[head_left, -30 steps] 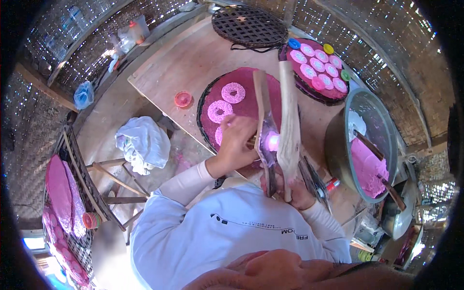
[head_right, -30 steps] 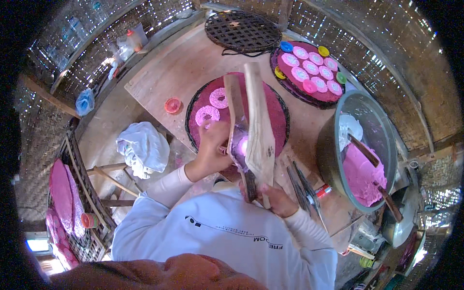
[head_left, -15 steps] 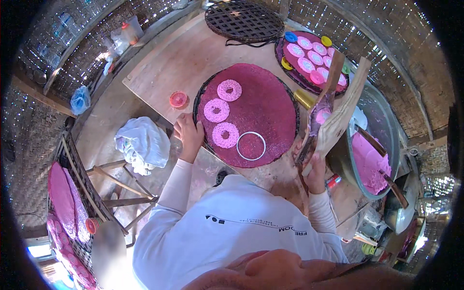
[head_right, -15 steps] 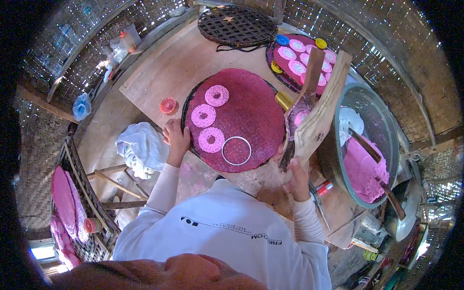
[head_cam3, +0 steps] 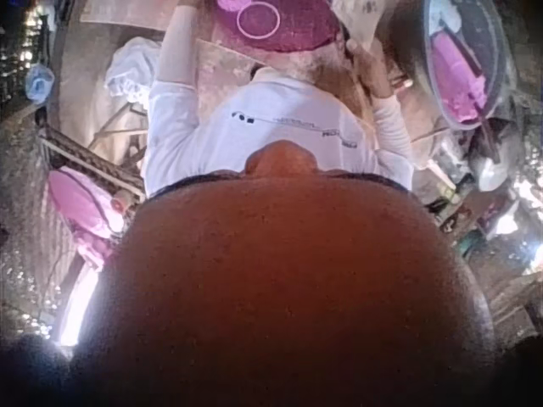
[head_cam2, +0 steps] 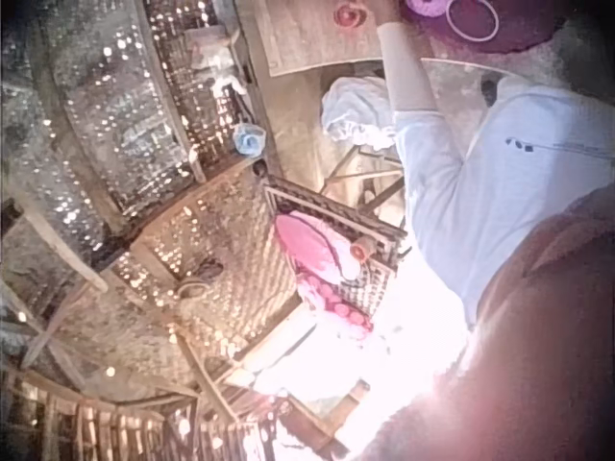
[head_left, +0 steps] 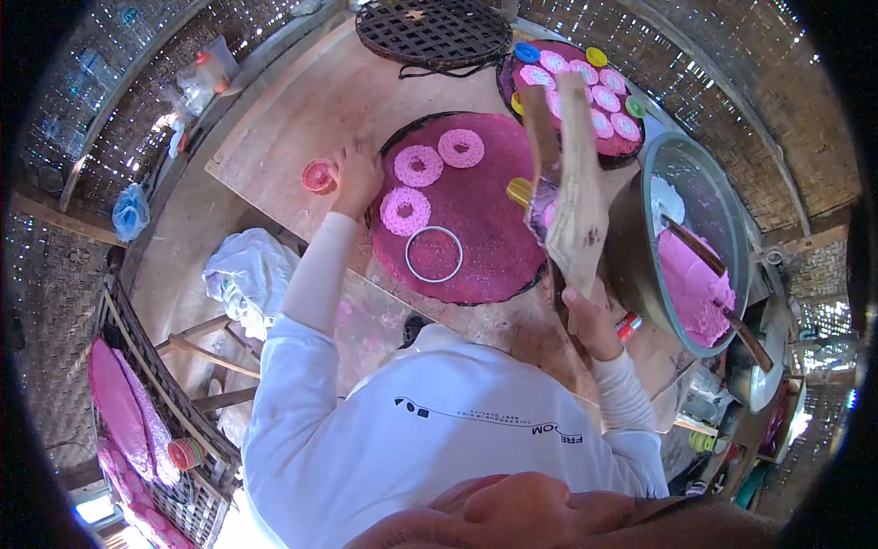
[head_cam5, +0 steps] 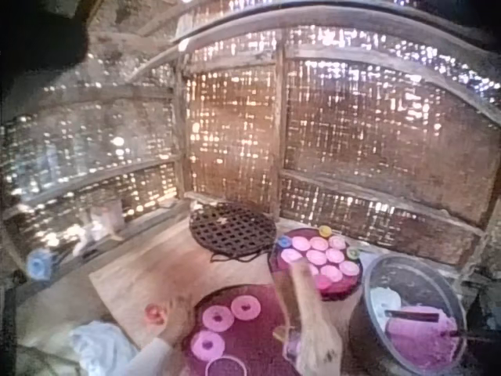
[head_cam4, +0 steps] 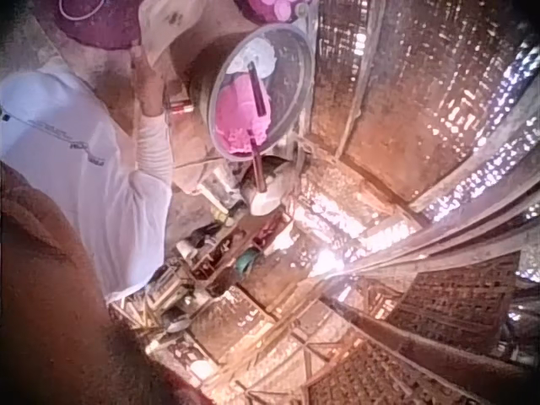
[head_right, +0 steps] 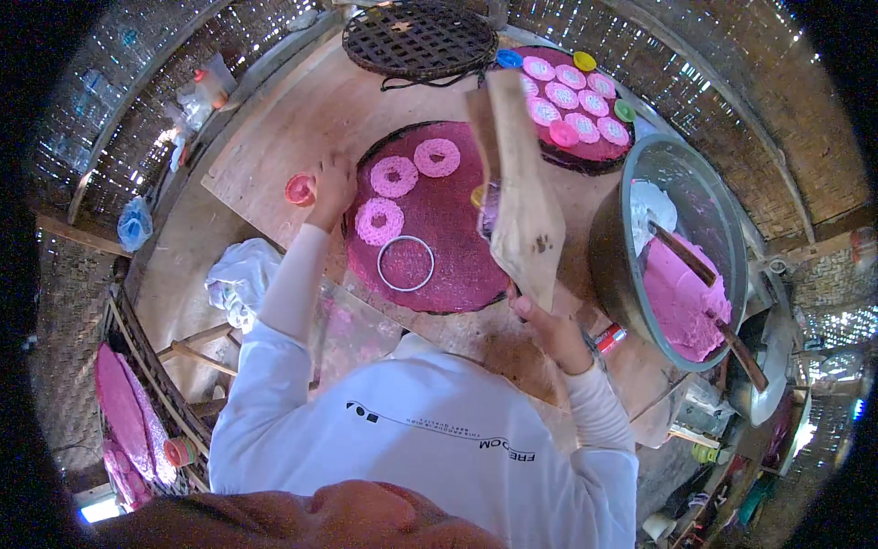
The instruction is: The person repeatedly scoops pink and white paste from a metal bowl using a wooden spatula and fills small cylindrical molds arranged on a woven tray. They use a flat wooden tool to press and smooth the paste into the molds, occasionally adjusting the molds or wiping the tools.
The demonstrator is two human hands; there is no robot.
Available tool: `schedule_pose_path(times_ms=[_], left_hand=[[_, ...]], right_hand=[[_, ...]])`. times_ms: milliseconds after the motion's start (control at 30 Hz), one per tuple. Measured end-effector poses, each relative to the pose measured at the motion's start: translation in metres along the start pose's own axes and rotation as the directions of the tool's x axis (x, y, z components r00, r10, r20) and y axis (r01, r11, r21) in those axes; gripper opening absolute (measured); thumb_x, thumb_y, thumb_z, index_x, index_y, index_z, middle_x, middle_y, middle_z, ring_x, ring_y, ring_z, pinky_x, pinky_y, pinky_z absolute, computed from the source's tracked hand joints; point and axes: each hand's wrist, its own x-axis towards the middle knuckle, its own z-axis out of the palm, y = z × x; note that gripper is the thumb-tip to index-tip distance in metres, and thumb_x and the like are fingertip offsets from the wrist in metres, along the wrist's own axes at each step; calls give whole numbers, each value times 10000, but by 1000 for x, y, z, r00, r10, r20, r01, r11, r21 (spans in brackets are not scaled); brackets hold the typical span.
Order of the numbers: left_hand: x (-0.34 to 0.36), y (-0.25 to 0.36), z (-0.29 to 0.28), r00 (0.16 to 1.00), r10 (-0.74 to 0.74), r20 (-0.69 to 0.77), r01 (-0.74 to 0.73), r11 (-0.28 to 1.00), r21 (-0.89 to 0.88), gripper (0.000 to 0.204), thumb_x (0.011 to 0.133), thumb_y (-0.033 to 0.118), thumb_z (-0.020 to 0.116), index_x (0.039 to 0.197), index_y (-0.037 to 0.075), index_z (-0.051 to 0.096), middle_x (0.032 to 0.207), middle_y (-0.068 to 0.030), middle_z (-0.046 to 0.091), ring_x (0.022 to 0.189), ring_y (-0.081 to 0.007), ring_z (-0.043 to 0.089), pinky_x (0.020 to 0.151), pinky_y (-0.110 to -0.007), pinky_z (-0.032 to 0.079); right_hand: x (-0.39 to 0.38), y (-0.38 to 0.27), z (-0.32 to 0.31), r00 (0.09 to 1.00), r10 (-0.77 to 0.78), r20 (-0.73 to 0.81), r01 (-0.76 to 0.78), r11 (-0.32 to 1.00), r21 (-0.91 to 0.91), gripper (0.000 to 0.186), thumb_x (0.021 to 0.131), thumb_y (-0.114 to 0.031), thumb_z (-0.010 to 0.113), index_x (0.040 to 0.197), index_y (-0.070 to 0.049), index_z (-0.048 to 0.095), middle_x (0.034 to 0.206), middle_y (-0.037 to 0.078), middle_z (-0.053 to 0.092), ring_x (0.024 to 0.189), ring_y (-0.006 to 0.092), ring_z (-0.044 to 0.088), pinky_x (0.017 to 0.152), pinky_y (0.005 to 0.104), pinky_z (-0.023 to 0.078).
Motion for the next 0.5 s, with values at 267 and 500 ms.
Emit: schedule_pose_path(times_ms=[267, 500], left_hand=[[20, 113, -166, 947, 316, 65, 296, -770, -565, 756, 840, 619, 399, 1323, 38, 363, 1220, -74, 471, 1134, -259, 428, 953, -384, 356], [-10, 62, -126, 902, 384, -195, 310, -893, -326, 595, 834, 597, 419, 1183, 116, 456, 964, -12, 491, 1002, -282, 468, 858, -441, 405]], right_hand=[[55, -49, 11, 874, 205, 440, -108, 966, -235, 416, 882, -370, 513, 1103, -19, 529, 936, 28, 574, 830, 110, 516, 740, 255, 425], [99, -70, 27, 587, 610, 532, -539, 785, -304, 590, 929, -533, 295, 1121, -31, 539, 863, 38, 587, 755, 90, 546, 668, 224, 451]])
